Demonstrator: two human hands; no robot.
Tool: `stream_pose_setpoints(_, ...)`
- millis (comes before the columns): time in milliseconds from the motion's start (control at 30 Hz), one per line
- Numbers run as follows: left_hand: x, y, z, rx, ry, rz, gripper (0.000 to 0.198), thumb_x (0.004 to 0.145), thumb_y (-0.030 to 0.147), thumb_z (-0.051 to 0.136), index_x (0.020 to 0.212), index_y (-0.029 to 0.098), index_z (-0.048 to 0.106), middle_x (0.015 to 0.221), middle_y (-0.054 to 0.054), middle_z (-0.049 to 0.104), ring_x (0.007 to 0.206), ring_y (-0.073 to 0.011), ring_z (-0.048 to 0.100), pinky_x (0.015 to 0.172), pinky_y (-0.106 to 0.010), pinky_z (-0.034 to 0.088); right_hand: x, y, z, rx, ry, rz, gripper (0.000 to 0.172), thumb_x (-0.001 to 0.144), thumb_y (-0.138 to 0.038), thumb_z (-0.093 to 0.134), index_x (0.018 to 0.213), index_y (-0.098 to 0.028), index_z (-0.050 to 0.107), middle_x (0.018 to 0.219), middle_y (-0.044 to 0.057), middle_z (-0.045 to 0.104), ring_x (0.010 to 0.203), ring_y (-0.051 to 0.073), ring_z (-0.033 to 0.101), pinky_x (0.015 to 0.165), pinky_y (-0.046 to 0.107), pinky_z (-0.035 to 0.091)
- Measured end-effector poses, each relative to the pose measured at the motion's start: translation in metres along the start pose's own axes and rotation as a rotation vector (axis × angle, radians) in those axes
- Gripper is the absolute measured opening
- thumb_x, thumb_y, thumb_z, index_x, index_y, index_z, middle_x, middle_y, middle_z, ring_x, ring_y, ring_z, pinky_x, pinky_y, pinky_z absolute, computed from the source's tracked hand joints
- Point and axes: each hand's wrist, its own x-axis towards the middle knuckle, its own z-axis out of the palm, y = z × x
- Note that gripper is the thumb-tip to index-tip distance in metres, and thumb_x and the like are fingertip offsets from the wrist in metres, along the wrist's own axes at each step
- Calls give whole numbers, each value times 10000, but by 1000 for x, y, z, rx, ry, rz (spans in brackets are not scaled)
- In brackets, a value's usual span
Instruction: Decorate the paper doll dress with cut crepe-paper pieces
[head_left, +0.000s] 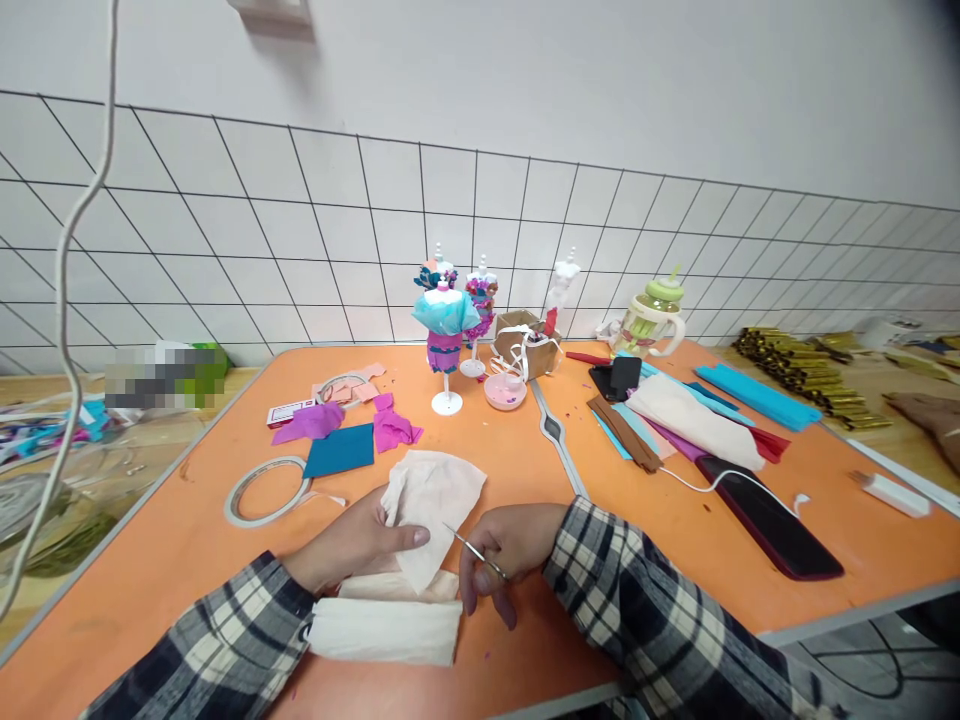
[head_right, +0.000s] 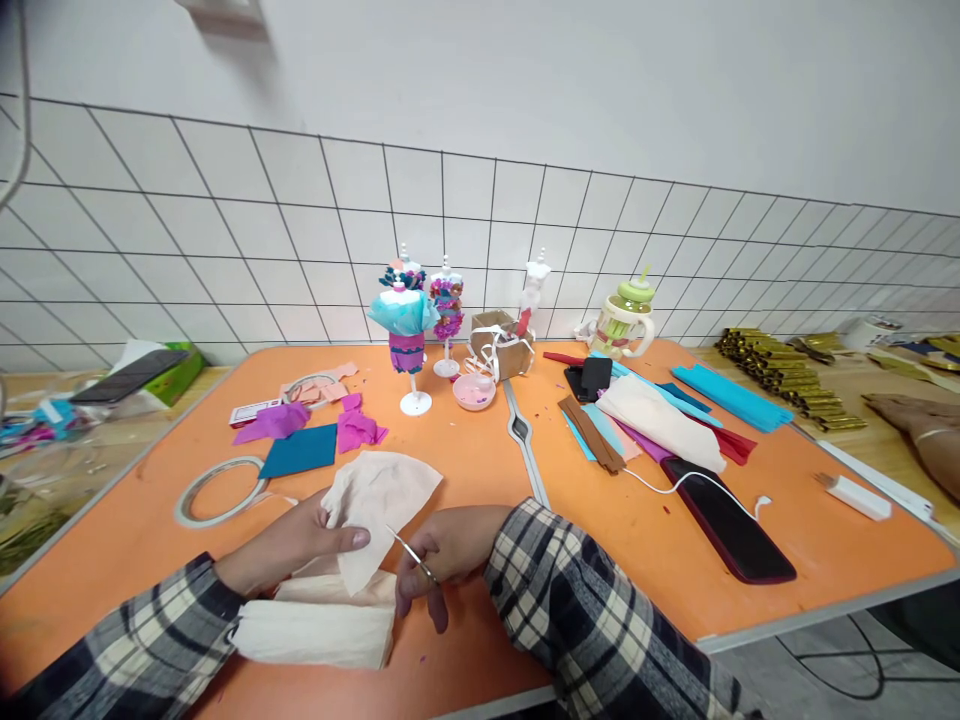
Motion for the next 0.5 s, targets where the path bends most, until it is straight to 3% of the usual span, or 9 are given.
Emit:
stream_pose_setpoints(233, 2, 1, 2, 50, 52, 61, 475, 653, 343, 809, 1060, 175, 630, 946, -51, 727, 873, -273, 635, 755, -330, 492, 1, -2, 0, 10, -10, -19, 616, 784, -649, 571, 1026, -86, 635, 594, 6, 655, 396, 35, 276, 392, 191, 171)
stream_pose_setpoints(367, 3, 0, 5, 16, 37, 70, 479, 634, 299, 821, 1055, 174, 629, 929, -49, 728, 846, -268, 636, 734, -334, 493, 2, -2, -1, -9, -58, -44, 625, 818, -659, 515, 1045, -86, 617, 651, 19, 674, 390, 33, 212, 388, 198, 157)
stream_pose_setpoints(500, 4, -2, 4, 13, 22, 73, 489, 634, 287, 820, 1065, 167, 621, 931, -57, 719, 832, -262, 633, 725, -336, 499, 3, 2, -1, 18, -17, -41, 626, 777, -672, 563, 978, -83, 629, 635, 20, 659, 418, 33, 300, 441, 195, 193)
